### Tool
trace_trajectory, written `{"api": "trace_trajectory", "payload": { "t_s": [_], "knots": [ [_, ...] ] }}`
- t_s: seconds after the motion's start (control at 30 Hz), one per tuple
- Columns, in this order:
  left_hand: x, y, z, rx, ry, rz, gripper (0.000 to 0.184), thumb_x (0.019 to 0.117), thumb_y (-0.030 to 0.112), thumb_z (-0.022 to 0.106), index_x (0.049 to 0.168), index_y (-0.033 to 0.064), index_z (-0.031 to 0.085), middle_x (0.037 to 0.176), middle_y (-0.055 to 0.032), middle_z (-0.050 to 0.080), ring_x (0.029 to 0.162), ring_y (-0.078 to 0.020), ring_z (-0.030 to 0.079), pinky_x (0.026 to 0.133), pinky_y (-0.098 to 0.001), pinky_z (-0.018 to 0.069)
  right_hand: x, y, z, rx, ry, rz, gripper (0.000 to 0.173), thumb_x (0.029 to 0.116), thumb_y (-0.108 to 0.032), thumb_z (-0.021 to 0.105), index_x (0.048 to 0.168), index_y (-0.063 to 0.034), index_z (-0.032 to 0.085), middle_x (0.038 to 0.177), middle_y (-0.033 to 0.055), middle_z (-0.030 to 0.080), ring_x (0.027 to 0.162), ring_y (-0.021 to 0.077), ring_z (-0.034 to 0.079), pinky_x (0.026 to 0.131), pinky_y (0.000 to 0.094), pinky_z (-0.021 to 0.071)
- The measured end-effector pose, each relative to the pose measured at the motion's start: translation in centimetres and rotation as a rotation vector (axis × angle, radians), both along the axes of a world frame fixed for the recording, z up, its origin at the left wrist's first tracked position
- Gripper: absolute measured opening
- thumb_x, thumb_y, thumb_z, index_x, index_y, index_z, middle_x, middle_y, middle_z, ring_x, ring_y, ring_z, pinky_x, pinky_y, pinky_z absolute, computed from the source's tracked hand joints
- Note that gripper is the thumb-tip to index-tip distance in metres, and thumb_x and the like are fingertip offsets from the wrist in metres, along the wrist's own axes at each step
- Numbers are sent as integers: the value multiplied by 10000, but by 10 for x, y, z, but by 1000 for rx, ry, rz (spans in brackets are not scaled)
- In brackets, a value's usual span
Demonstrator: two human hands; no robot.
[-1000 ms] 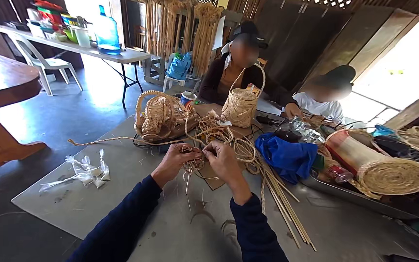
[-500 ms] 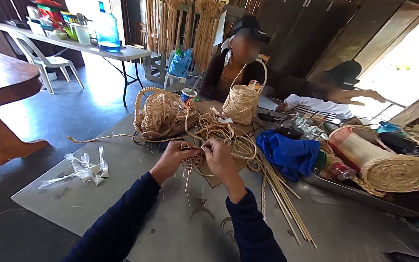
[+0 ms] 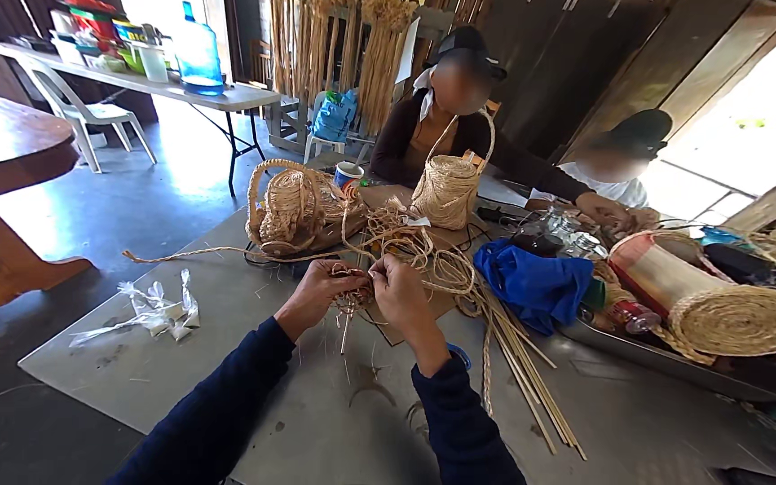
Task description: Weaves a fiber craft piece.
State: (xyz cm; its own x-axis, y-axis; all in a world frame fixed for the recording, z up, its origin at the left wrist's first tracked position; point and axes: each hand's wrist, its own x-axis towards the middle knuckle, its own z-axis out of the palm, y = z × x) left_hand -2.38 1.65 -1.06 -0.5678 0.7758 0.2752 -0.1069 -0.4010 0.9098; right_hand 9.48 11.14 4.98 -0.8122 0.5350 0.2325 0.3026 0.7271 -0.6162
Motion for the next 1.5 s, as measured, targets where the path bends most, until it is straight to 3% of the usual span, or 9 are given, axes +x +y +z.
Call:
{"api": "trace_trajectory", "payload": {
  "t_s": [0.2,0.87,0.97,1.07,1.13,1.3,1.5],
  "knots": [
    [5,4,-1,4,-113,47,164,893,-111,622,829,20,695,790,-30,736,711,-86,699,714,-248,599,-1,-2,-5,-14,81,-5,157,1004,-39,549,1025,49,677,837,122,649,749,178,604,735,338,500],
    [7,3,-1,64,-49,92,181,871,-118,632,832,26,734,777,-22,738,723,-68,697,727,-233,592,-6,-18,-9,-26,213,-136,156,997,-23,545,984,67,671,798,132,649,762,203,637,734,365,514],
    [7,2,-1,75,-75,76,183,871,-125,626,836,20,733,773,-35,739,715,-80,701,723,-242,597,-5,-16,-7,-95,206,-118,169,1017,-41,537,998,62,670,793,112,635,732,174,609,714,341,499],
    [7,0,4,81,-127,40,184,884,-110,606,840,24,725,771,-28,731,705,-78,695,711,-237,596,-5,0,-5,-311,182,-25,168,1045,-64,534,1027,51,655,760,87,640,558,108,605,563,264,546],
    [7,0,4,76,-147,26,186,899,-99,584,851,17,721,777,-29,728,714,-81,696,718,-241,596,-6,5,-6,-413,194,-7,153,1049,-56,537,1035,56,640,759,91,642,520,97,598,521,245,544],
    [4,-1,1,67,-188,9,226,908,-70,514,857,27,712,799,-41,732,726,-90,698,710,-247,596,-9,4,-13,-370,187,-20,162,1049,-70,537,1059,53,642,810,98,661,555,101,614,553,257,553],
    [7,1,4,50,-170,55,150,890,-96,604,858,8,707,767,-34,722,696,-88,692,697,-245,598,-10,4,-16,-390,207,-24,163,1050,-60,526,1064,60,636,809,96,659,555,99,619,553,252,557]
  ]
}}
